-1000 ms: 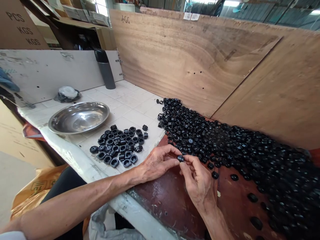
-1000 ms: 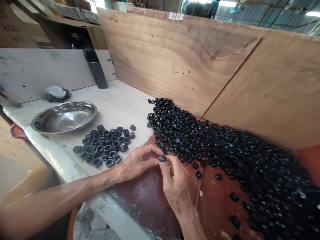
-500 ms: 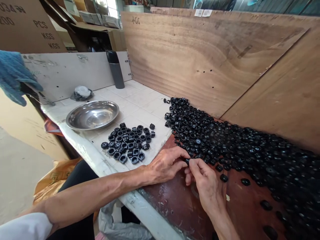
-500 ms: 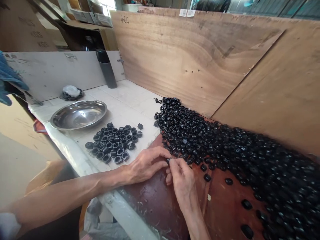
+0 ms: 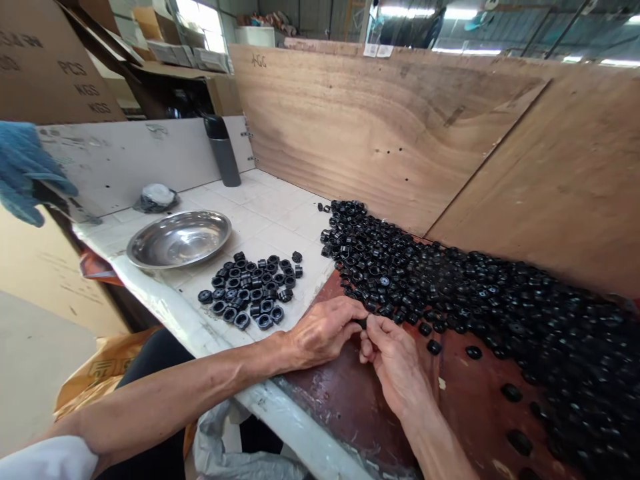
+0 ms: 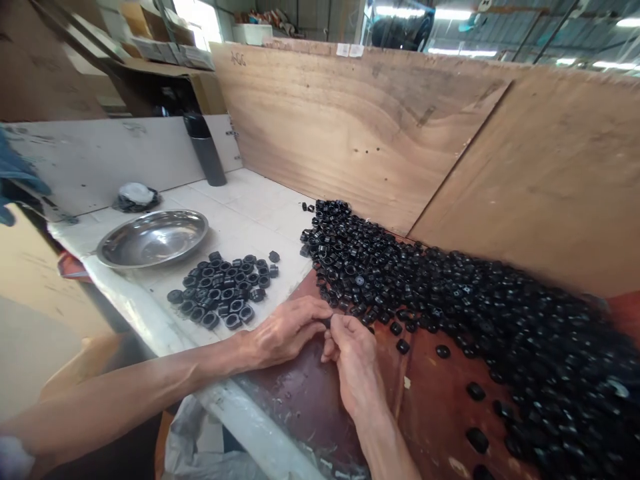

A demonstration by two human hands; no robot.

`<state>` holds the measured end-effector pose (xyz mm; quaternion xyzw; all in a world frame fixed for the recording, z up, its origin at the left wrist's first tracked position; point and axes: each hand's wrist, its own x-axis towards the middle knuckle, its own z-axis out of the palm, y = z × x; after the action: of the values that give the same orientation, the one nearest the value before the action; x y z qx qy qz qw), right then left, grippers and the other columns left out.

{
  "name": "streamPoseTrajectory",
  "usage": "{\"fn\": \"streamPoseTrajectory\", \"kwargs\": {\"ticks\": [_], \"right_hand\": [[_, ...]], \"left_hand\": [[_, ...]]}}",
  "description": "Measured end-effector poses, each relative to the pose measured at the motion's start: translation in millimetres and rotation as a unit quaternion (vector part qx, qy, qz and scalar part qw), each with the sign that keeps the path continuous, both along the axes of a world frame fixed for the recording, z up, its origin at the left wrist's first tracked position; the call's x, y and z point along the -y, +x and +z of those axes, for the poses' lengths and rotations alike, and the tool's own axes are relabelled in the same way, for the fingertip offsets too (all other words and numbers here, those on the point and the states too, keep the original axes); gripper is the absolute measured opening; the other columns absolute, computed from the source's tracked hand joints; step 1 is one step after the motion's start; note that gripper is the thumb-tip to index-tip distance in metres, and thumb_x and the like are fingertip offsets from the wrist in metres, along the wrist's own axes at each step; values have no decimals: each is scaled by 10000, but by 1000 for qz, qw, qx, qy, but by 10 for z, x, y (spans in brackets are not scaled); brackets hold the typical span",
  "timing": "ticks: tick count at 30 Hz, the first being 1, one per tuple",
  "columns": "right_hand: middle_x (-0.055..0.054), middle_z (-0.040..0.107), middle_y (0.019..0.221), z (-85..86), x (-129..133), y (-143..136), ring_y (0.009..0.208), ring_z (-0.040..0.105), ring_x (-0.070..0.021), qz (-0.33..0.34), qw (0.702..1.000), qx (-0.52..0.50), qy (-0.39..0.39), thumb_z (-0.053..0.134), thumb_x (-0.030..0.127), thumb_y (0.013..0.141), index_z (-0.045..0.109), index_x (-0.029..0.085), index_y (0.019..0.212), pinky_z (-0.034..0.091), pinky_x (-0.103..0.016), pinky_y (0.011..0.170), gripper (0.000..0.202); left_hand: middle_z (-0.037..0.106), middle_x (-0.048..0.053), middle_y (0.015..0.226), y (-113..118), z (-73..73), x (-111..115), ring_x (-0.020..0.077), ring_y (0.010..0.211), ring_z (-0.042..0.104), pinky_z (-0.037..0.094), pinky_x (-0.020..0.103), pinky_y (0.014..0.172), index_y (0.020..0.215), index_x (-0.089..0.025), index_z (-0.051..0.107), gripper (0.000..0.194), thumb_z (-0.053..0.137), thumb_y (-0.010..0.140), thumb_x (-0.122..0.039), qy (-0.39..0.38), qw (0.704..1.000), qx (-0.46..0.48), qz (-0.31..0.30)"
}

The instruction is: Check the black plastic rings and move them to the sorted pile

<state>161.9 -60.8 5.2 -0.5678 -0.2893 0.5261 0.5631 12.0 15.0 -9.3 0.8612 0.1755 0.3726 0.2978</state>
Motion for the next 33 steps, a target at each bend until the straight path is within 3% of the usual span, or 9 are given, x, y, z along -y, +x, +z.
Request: {"fn": "streamPoseTrajectory", "kwargs": {"ticks": [4, 7, 10, 13, 15, 18, 21, 27, 33], "right_hand": [[25, 544, 601, -47, 12, 37, 517, 469, -112, 45, 998, -21, -29, 823, 562, 727, 634, 167, 718, 426, -235, 498, 439], [15, 565, 576, -139, 27, 28, 522, 519, -138, 116, 988, 100, -27, 695, 597, 858, 630, 181, 735, 462, -257, 523, 439], [-22, 644, 650, -224, 38, -54, 596, 622, -193, 190, 936, 297, 22, 632, 566, 911, 677, 186, 838, 529, -308, 583, 390], [-128, 720, 1015, -316, 19, -228, 913, 706, -283, 171, 862, 453, 147, 664, 509, 906, 697, 178, 1065, 593, -418, 806, 369], [-216, 623, 1323, -401, -16, -396, 1208, 619, -378, 144, 802, 538, 215, 708, 536, 875, 601, 153, 1325, 534, -542, 989, 600], [-301, 379, 1569, -535, -117, -694, 1442, 374, -496, 149, 727, 626, 239, 733, 665, 806, 231, 121, 1613, 391, -706, 1084, 1094], [-323, 306, 1601, -605, -285, -989, 1475, 301, -517, 163, 699, 654, 239, 680, 744, 803, 105, 133, 1644, 340, -740, 1089, 1188], [-296, 294, 1596, -569, -656, -1351, 1432, 364, -485, 169, 718, 629, 246, 620, 673, 893, 184, 172, 1632, 409, -695, 1036, 994], [-231, 441, 1489, -555, -898, -1415, 1358, 453, -405, 156, 730, 597, 296, 580, 500, 976, 409, 198, 1530, 442, -640, 1024, 654]], "left_hand": [[695, 128, 1113, -66, 5, 30, 220, 1061, 664, 577, 346, 926, 1159, -157, 561, 191, 474, 989, -162, 62, 997, -50, -14], [670, 122, 965, -212, 47, 78, 229, 911, 651, 577, 340, 814, 1048, -142, 572, 137, 472, 955, -146, 109, 985, -129, 25], [637, 119, 893, -472, 90, 112, 260, 878, 625, 570, 393, 800, 927, -158, 583, 119, 480, 895, -108, 149, 965, -192, 97], [651, 153, 1080, -887, 108, 143, 328, 1156, 593, 514, 515, 1032, 1020, -163, 611, 171, 506, 892, -120, 157, 954, -189, 172], [561, 187, 1355, -1244, 73, 172, 385, 1404, 429, 397, 606, 1169, 1217, -170, 580, 310, 589, 918, -252, 148, 939, -170, 259], [310, 255, 1582, -1778, -70, 177, 496, 1513, 232, 348, 715, 1162, 1449, -170, 422, 838, 763, 798, -571, 89, 901, -168, 389], [237, 312, 1602, -2087, -240, 77, 541, 1499, 252, 391, 727, 1117, 1550, -142, 291, 1143, 774, 693, -723, 33, 904, -203, 375], [306, 299, 1578, -1850, -299, -247, 509, 1465, 341, 423, 681, 1104, 1489, -141, 407, 1010, 736, 729, -720, 2, 925, -198, 325], [433, 228, 1483, -1514, -157, -348, 391, 1266, 518, 504, 590, 1009, 1288, -136, 566, 495, 613, 949, -494, -22, 900, -187, 394]]}}
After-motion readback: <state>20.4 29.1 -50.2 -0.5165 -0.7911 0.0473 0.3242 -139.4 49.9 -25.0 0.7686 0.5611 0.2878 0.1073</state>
